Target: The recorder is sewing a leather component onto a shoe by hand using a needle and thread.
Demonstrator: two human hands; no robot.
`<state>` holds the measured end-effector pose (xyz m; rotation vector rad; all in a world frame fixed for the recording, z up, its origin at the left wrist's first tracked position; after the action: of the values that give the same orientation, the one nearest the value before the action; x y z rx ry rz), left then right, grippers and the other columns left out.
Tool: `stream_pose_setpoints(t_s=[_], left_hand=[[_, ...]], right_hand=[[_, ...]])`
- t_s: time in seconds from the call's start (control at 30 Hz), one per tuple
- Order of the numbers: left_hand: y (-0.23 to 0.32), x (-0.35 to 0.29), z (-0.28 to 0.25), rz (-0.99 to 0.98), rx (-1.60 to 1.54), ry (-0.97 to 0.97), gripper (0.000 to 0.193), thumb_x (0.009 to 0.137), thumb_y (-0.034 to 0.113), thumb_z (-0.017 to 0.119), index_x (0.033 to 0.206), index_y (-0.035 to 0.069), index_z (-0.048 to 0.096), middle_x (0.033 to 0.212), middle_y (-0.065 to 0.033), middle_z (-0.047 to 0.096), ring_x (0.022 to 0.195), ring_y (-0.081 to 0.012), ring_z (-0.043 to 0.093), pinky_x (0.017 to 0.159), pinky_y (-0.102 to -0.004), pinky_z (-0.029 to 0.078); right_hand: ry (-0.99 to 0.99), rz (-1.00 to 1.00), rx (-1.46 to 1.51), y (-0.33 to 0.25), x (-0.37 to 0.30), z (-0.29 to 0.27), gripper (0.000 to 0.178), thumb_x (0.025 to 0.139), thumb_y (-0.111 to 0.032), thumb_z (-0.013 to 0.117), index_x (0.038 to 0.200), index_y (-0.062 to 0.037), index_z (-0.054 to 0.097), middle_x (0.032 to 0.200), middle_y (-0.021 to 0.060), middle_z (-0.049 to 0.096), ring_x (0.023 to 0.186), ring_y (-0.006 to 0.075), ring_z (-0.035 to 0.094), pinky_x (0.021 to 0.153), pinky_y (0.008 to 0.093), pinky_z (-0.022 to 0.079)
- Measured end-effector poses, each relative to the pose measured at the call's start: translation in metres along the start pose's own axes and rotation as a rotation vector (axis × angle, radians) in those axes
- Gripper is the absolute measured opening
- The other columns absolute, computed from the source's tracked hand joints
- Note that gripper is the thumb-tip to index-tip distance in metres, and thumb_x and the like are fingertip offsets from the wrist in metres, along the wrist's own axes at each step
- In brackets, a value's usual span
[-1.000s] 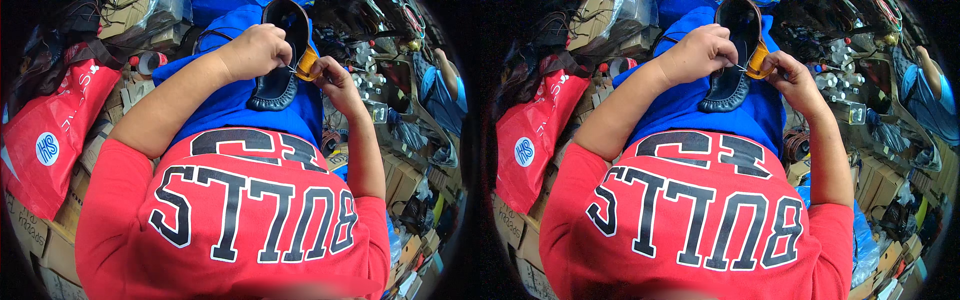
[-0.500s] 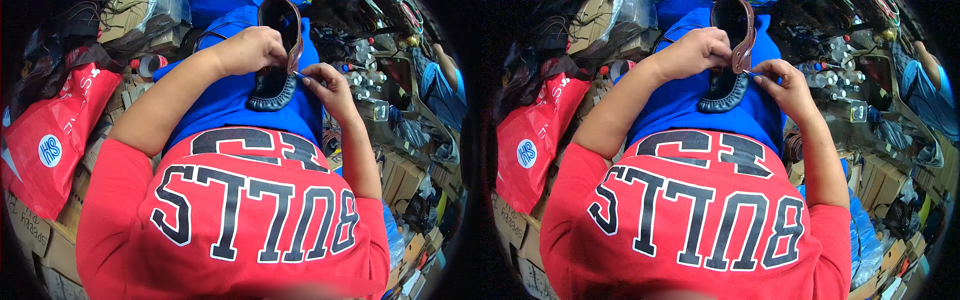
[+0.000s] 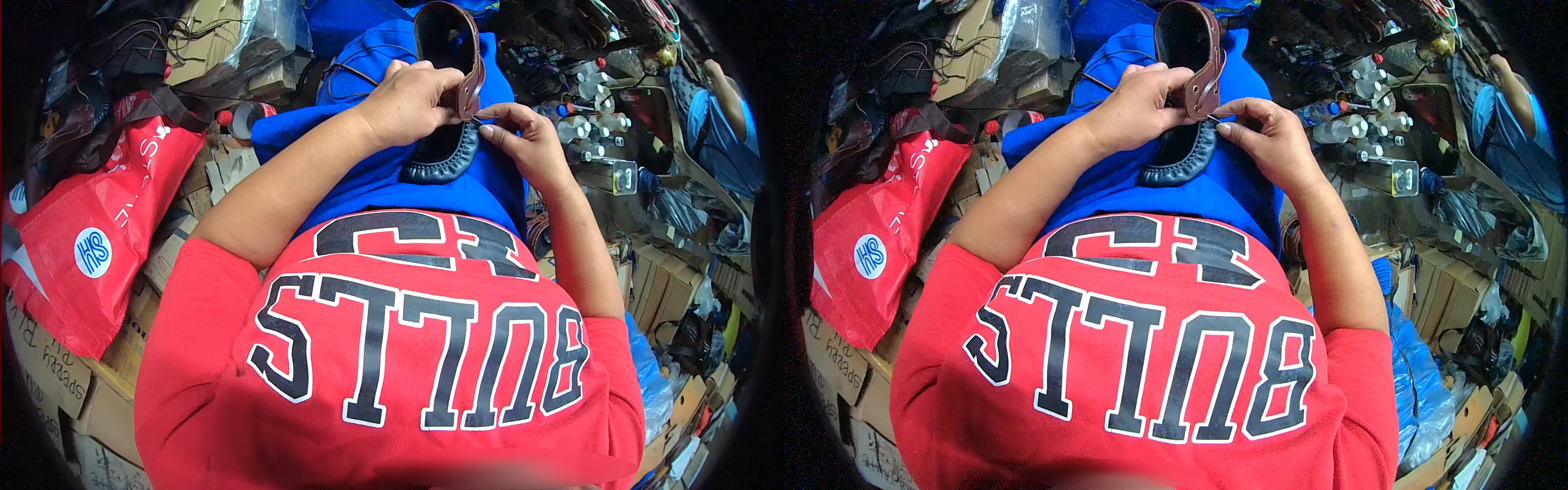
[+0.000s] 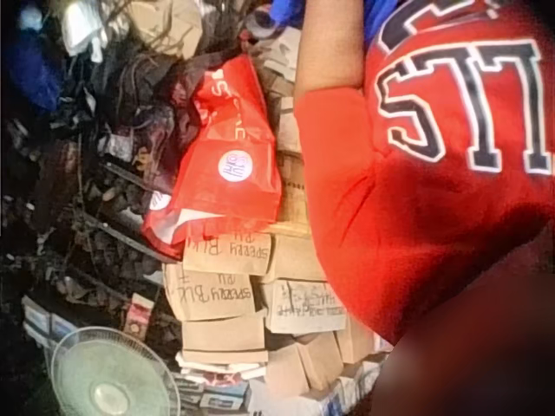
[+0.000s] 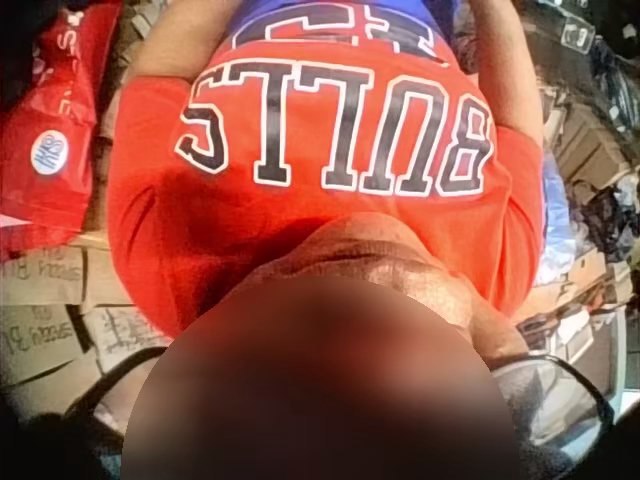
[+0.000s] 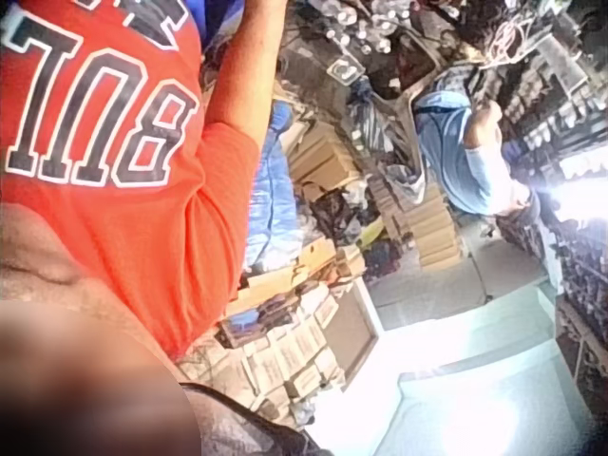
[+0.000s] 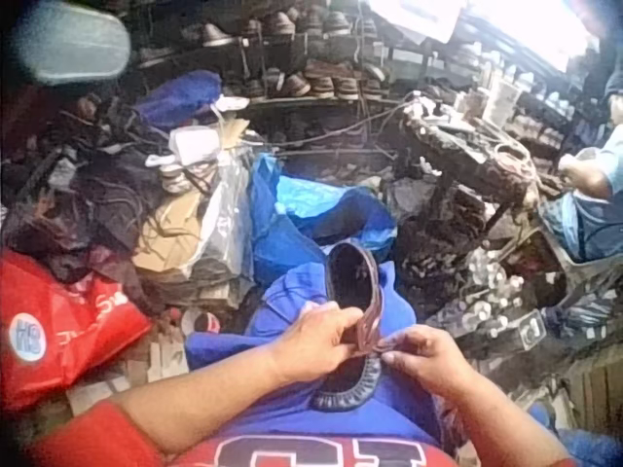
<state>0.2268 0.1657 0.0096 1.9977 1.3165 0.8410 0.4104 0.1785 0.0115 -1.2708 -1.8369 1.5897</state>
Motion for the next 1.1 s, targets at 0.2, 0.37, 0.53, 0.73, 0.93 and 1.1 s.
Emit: stream_pose_setpoints(t_s=[0.2, 0.37, 0.53, 0.73, 0.93, 1.1], left_hand=[[0.007, 0.003, 0.002, 0.057, 0.097, -0.004, 0.019, 0.07, 0.015, 0.073, 0.088, 0.012, 0.065, 0.076, -0.0083, 0.062, 0.079, -0.0272, 0.058, 0.073, -0.0381, 0.044], [0.014, 0.0, -0.01, 0.091, 0.263, -0.045, 0.014, 0.07, 0.017, 0.073, 0.082, 0.016, 0.067, 0.078, -0.0009, 0.06, 0.085, -0.0219, 0.055, 0.076, -0.0373, 0.038], [0.011, -0.013, -0.029, 0.118, 0.33, -0.035, 0.01, 0.073, 0.018, 0.071, 0.076, 0.014, 0.062, 0.078, 0.0005, 0.057, 0.086, -0.0217, 0.053, 0.075, -0.0386, 0.035], [0.018, -0.016, -0.015, -0.004, 0.261, -0.149, 0.01, 0.081, 0.018, 0.061, 0.09, 0.014, 0.061, 0.077, -0.0055, 0.062, 0.082, -0.0275, 0.059, 0.074, -0.0426, 0.036], [0.016, -0.012, -0.007, 0.02, 0.396, -0.265, 0.018, 0.086, 0.015, 0.054, 0.101, 0.018, 0.062, 0.078, -0.0077, 0.064, 0.08, -0.029, 0.061, 0.074, -0.041, 0.038], [0.018, -0.028, -0.02, 0.234, 0.464, -0.184, 0.014, 0.084, 0.01, 0.052, 0.094, 0.015, 0.061, 0.076, -0.0078, 0.063, 0.076, -0.0289, 0.061, 0.07, -0.0401, 0.039]], right_hand=[[0.026, -0.012, -0.149, -0.001, 0.013, 0.0, 0.013, 0.079, -0.007, 0.072, 0.088, -0.0001, 0.066, 0.076, -0.0029, 0.063, 0.07, 0.005, 0.053, 0.064, 0.0224, 0.045], [-0.065, 0.021, -0.041, -0.011, 0.016, 0.004, 0.014, 0.078, -0.009, 0.074, 0.079, 0.0001, 0.064, 0.074, -0.0012, 0.06, 0.069, 0.006, 0.051, 0.063, 0.0233, 0.044], [-0.058, -0.061, -0.109, -0.007, 0.006, -0.023, 0.015, 0.079, -0.008, 0.072, 0.077, -0.0017, 0.059, 0.075, -0.0026, 0.05, 0.073, 0.0058, 0.047, 0.065, 0.0218, 0.039], [-0.037, -0.453, -0.989, -0.049, -0.003, 0.004, 0.011, 0.083, -0.01, 0.059, 0.094, -0.0107, 0.062, 0.079, 0.009, 0.065, 0.076, 0.0243, 0.064, 0.079, 0.038, 0.043], [-0.178, -0.352, -1.179, -0.042, 0.009, 0.01, 0.02, 0.083, -0.011, 0.051, 0.1, -0.0167, 0.06, 0.076, 0.0081, 0.065, 0.077, 0.0296, 0.063, 0.078, 0.0428, 0.04], [-0.146, -0.544, -0.968, -0.032, -0.001, -0.001, 0.013, 0.082, -0.01, 0.052, 0.092, -0.0143, 0.059, 0.075, 0.0091, 0.063, 0.078, 0.0294, 0.062, 0.076, 0.0422, 0.042]])
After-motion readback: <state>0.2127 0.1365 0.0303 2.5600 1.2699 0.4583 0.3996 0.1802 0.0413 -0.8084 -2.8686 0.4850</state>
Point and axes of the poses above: each hand's wrist, its own x-axis towards the middle knuckle, its own z-axis out of the palm, y = z × x, the point moved 4 cm from there along x, towards the middle knuckle
